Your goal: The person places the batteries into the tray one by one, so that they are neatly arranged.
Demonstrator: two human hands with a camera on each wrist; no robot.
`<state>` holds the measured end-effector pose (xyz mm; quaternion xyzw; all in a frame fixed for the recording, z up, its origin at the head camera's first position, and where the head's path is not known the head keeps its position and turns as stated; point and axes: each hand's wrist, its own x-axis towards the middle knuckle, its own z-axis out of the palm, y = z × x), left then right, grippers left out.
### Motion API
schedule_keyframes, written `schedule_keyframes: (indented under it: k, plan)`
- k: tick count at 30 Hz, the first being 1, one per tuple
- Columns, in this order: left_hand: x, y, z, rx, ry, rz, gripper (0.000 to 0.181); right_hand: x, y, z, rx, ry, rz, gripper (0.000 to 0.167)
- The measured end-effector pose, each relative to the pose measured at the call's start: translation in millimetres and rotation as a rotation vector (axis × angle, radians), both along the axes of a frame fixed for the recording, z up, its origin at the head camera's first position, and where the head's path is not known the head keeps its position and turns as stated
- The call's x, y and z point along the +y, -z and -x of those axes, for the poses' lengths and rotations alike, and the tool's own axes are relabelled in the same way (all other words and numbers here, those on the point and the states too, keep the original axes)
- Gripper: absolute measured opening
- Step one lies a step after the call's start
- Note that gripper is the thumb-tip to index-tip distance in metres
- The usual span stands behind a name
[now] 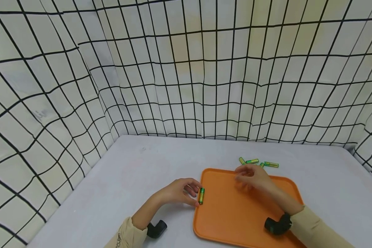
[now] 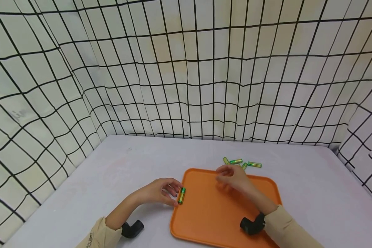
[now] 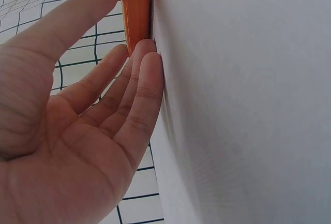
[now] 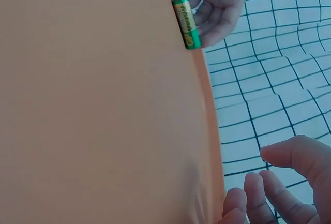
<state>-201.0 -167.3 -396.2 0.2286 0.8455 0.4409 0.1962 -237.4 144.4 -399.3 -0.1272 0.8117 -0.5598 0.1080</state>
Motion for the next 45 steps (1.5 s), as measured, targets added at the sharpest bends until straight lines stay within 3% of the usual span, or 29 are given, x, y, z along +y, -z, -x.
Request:
schedule_keyframes:
  k: [9, 30, 45]
  plan:
    - [-0.2, -0.9, -0.9, -0.005, -0.005, -0.009, 0.048, 18.6, 0.4, 5.7, 0.061, 0.073, -0.07, 0.038]
    - [0.1, 0.7, 0.7, -0.009, -0.004, -0.009, 0.048, 55.4, 1.8, 20.7, 0.068, 0.187, -0.125, 0.037]
    - [-0.4, -0.4, 0.4, -0.015, 0.0, -0.011, 0.048, 66.9, 8.4, 29.5, 0.096, 0.217, -0.147, 0.039]
